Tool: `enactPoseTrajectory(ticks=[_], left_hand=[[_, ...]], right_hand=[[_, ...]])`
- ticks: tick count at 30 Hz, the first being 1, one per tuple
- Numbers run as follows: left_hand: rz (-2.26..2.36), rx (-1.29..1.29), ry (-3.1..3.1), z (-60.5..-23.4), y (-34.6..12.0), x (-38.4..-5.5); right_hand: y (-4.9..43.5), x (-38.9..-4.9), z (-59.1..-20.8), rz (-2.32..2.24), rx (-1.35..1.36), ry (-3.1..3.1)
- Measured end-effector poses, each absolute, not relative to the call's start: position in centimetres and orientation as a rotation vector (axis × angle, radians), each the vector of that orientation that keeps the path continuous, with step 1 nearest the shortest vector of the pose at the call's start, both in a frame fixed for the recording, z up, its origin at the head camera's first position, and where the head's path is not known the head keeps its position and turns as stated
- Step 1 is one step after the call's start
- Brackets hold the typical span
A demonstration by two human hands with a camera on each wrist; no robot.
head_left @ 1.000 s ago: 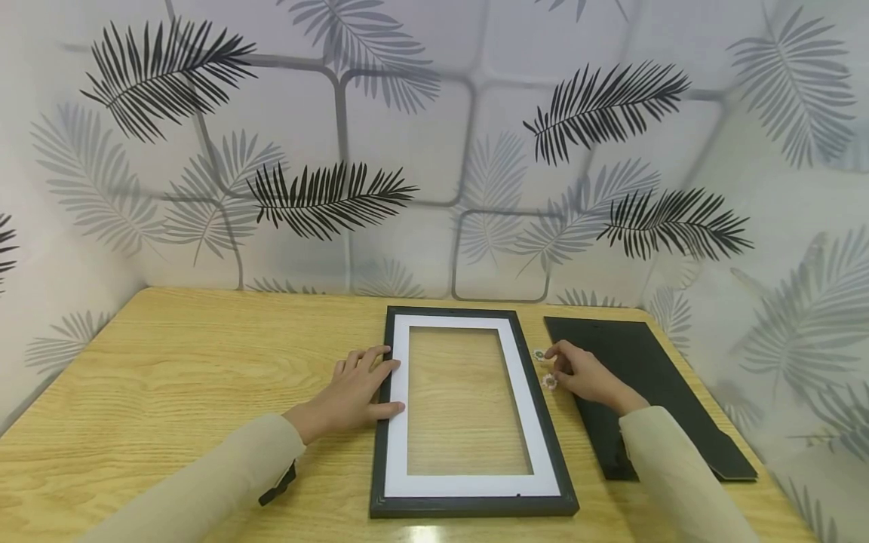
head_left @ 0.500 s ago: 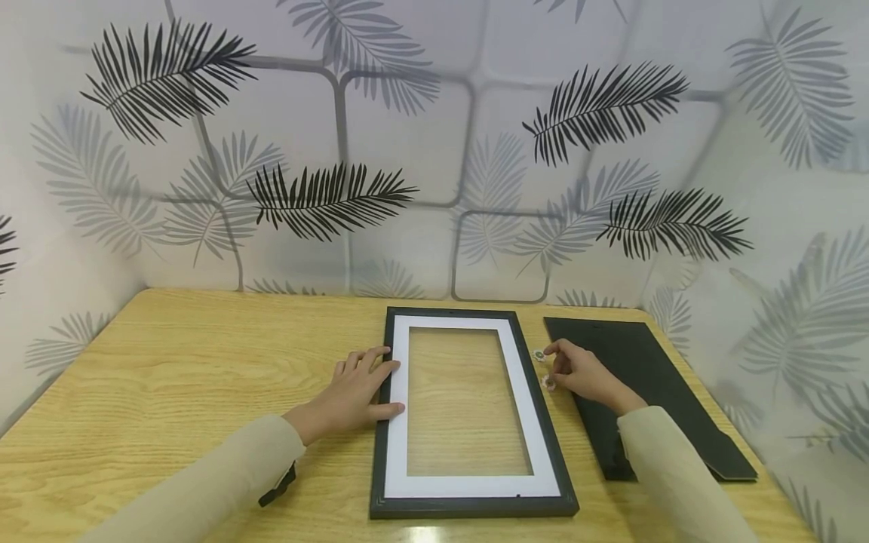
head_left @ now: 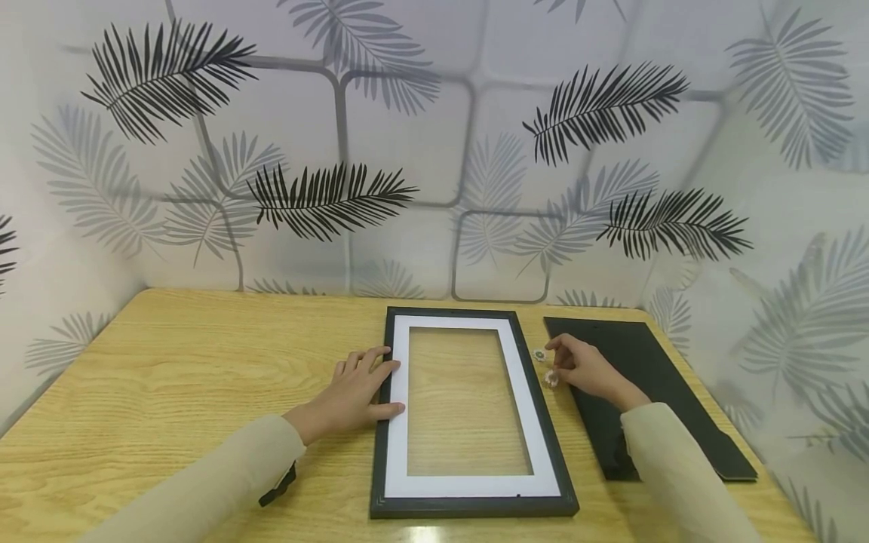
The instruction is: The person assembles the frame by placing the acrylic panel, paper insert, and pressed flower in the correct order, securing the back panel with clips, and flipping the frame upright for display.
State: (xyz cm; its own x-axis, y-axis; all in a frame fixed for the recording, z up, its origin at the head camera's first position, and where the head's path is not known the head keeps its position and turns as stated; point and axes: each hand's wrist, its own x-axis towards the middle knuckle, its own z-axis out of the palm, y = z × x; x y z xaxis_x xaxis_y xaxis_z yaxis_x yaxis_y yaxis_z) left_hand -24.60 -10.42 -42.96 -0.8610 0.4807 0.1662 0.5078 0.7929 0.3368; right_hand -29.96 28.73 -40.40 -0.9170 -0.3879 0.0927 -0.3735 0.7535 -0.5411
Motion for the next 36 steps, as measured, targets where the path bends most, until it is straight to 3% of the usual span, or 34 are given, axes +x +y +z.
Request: enactPoseTrajectory(ticks=[12, 36], left_hand=[[-0.576, -0.828, -2.847, -42.9, -10.5, -24.5], [-0.580, -0.813, -2.889, -42.8, -10.4, -24.5]], right_hand=[[27.5, -30.6, -38.5, -0.975, -0.678, 2.827], [18.9, -32.0, -37.1, -0.897, -0.839, 2.658]])
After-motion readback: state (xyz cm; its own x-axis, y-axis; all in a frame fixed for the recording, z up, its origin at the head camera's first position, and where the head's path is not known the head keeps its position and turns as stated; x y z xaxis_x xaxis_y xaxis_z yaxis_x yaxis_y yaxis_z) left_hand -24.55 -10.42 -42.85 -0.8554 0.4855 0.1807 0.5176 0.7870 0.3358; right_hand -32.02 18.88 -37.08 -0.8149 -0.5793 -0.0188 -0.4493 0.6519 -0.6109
